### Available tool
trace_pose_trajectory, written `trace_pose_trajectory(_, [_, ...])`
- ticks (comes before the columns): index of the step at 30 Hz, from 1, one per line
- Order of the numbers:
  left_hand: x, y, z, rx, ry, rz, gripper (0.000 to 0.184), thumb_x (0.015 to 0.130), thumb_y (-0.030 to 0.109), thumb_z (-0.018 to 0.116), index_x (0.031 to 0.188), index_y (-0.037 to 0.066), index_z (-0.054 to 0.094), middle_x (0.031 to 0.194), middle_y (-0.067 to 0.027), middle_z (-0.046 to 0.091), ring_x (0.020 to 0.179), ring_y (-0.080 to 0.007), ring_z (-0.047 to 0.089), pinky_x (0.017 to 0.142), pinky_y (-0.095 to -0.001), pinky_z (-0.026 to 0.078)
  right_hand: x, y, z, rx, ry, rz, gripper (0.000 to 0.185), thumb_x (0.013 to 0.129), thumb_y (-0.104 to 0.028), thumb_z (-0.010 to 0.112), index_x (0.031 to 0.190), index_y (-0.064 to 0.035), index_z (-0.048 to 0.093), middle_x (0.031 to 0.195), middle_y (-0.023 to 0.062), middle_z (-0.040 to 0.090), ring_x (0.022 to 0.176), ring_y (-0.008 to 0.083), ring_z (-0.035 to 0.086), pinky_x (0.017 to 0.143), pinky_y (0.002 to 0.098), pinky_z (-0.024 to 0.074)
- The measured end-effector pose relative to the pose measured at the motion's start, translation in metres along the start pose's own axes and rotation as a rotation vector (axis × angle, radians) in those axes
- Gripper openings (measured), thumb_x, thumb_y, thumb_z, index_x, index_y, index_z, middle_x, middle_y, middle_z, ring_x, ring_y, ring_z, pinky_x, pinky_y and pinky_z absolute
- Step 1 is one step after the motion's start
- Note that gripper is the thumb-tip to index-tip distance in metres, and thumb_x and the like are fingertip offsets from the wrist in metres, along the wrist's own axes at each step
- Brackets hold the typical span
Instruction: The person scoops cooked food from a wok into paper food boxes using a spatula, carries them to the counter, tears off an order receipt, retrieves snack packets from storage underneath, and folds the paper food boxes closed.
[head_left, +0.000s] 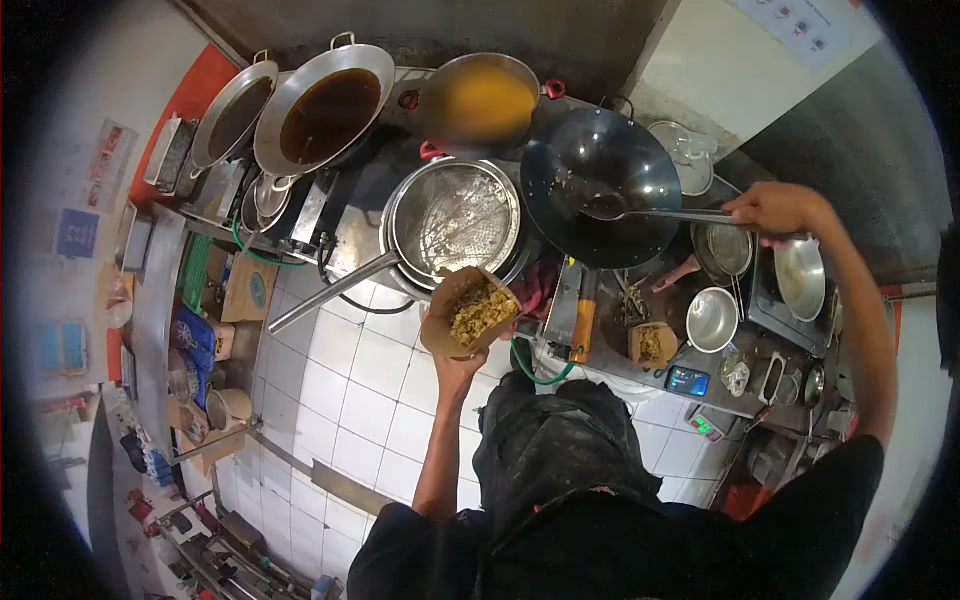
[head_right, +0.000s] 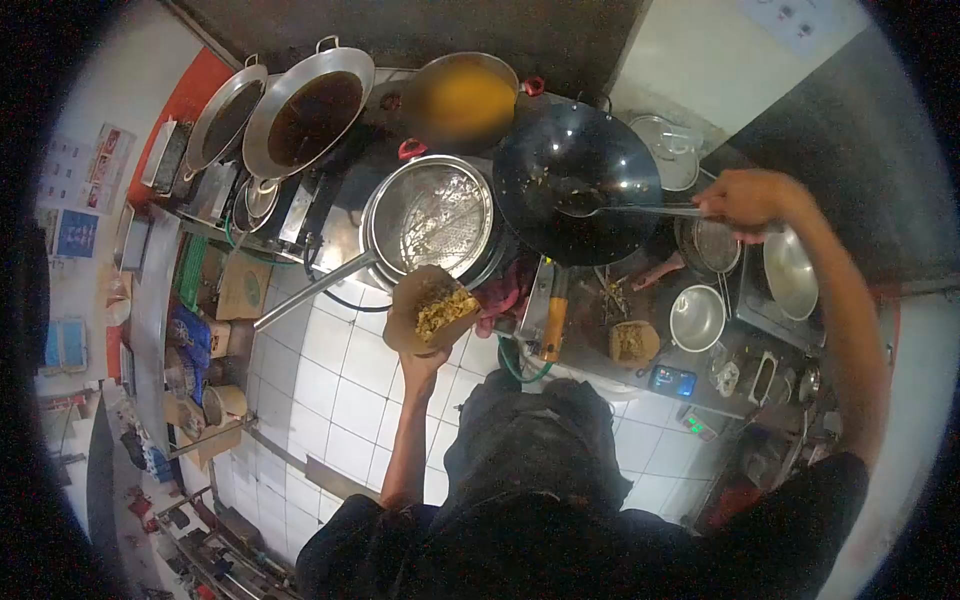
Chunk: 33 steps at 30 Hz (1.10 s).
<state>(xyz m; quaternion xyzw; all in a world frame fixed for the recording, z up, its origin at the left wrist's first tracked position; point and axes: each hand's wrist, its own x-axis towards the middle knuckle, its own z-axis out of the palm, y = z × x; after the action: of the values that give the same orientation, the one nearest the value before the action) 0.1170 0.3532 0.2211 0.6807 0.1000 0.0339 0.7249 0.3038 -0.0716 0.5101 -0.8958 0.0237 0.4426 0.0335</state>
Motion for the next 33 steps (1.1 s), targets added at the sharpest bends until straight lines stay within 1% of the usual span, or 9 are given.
trace_pose_trajectory(5, [0.017, -0.009, 0.008, -0.049, 0.001, 0.062, 0.087, 0.066, 0.012, 0.079, 0.139, 0.006, 0.031, 0.124, -0.0093, 0.049, 0.116, -0.0208, 0.050, 0.098, -0.0358, 0.044, 0.025, -0.005, 0.017, 0.047, -0.214, -0.056, 0.037, 0.103, -0.027, 0.040, 0.132, -0.0117, 0.058, 0.068, 0.0099, 0.065, 0.052, 0.0151, 0.062, 0.047, 0.0300, 0.0527])
trace_pose_trajectory(8, [0.026, -0.025, 0.014, -0.167, 0.000, 0.087, 0.087, 0.068, 0.010, 0.079, 0.139, 0.006, 0.031, 0.126, -0.0095, 0.049, 0.118, -0.0215, 0.050, 0.099, -0.0362, 0.044, 0.087, 0.034, 0.057, -0.181, 0.064, -0.844, 0.039, 0.103, -0.029, 0.040, 0.132, -0.0117, 0.058, 0.067, 0.0094, 0.065, 0.050, 0.0156, 0.061, 0.047, 0.0311, 0.0514])
trace_pose_trajectory(10, [0.032, -0.029, 0.019, -0.210, -0.032, 0.051, 0.088, 0.068, 0.010, 0.080, 0.141, 0.006, 0.030, 0.127, -0.0098, 0.048, 0.118, -0.0218, 0.051, 0.099, -0.0365, 0.045, 0.047, -0.008, 0.061, 0.328, -0.019, -0.132, 0.039, 0.101, -0.029, 0.043, 0.132, -0.0117, 0.058, 0.068, 0.0096, 0.065, 0.051, 0.0171, 0.061, 0.051, 0.0336, 0.0509])
trace_pose_trajectory(14, [0.037, -0.029, 0.026, -0.246, -0.091, 0.034, 0.092, 0.069, 0.003, 0.078, 0.144, 0.008, 0.024, 0.129, -0.0104, 0.046, 0.118, -0.0224, 0.051, 0.099, -0.0378, 0.046, -0.013, 0.019, 0.029, 0.088, 0.222, -0.214, 0.035, 0.098, -0.033, 0.050, 0.107, -0.0055, 0.069, 0.071, 0.0110, 0.067, 0.053, 0.0183, 0.063, 0.056, 0.0366, 0.0525])
trace_pose_trajectory(19, [0.035, -0.015, 0.036, -0.243, -0.153, 0.032, 0.096, 0.066, -0.001, 0.077, 0.143, 0.008, 0.020, 0.131, -0.0111, 0.043, 0.122, -0.0231, 0.049, 0.103, -0.0385, 0.045, -0.040, 0.029, 0.034, -0.090, 0.080, 0.166, 0.037, 0.094, -0.033, 0.057, 0.125, -0.0157, 0.064, 0.081, 0.0150, 0.068, 0.063, 0.0237, 0.067, 0.058, 0.0372, 0.0530])
trace_pose_trajectory(22, [0.028, -0.039, 0.034, -0.221, -0.146, -0.004, 0.100, 0.062, -0.003, 0.078, 0.142, 0.008, 0.018, 0.134, -0.0120, 0.038, 0.126, -0.0237, 0.045, 0.105, -0.0384, 0.045, 0.007, 0.068, 0.104, 0.211, 0.227, 0.063, 0.038, 0.093, -0.028, 0.062, 0.131, -0.0206, 0.061, 0.075, 0.0084, 0.067, 0.058, 0.0112, 0.061, 0.055, 0.0308, 0.0503])
trace_pose_trajectory(24, [0.028, -0.065, 0.029, -0.228, -0.186, 0.019, 0.104, 0.062, -0.004, 0.078, 0.144, 0.009, 0.015, 0.139, -0.0127, 0.032, 0.132, -0.0248, 0.039, 0.107, -0.0401, 0.043, 0.100, 0.124, 0.203, 0.340, 0.566, -0.332, 0.039, 0.094, -0.027, 0.062, 0.133, -0.0224, 0.059, 0.074, 0.0056, 0.065, 0.060, 0.0070, 0.057, 0.057, 0.0280, 0.0480])
trace_pose_trajectory(28, [0.013, -0.045, 0.034, -0.257, -0.133, -0.010, 0.103, 0.063, -0.007, 0.075, 0.144, 0.010, 0.014, 0.139, -0.0123, 0.032, 0.131, -0.0244, 0.039, 0.108, -0.0398, 0.041, 0.139, 0.041, 0.243, 0.723, 0.543, -0.037, 0.041, 0.093, -0.026, 0.063, 0.134, -0.0201, 0.057, 0.109, 0.0185, 0.069, 0.103, 0.0272, 0.067, 0.086, 0.0319, 0.0483])
trace_pose_trajectory(33, [0.008, -0.045, 0.019, -0.151, -0.149, 0.020, 0.103, 0.063, -0.007, 0.074, 0.144, 0.011, 0.014, 0.138, -0.0116, 0.033, 0.131, -0.0241, 0.039, 0.109, -0.0407, 0.040, 0.165, 0.022, 0.279, 0.902, 0.769, -0.163, 0.044, 0.091, -0.033, 0.065, 0.133, -0.0216, 0.058, 0.100, 0.0178, 0.070, 0.094, 0.0234, 0.069, 0.082, 0.0322, 0.0490])
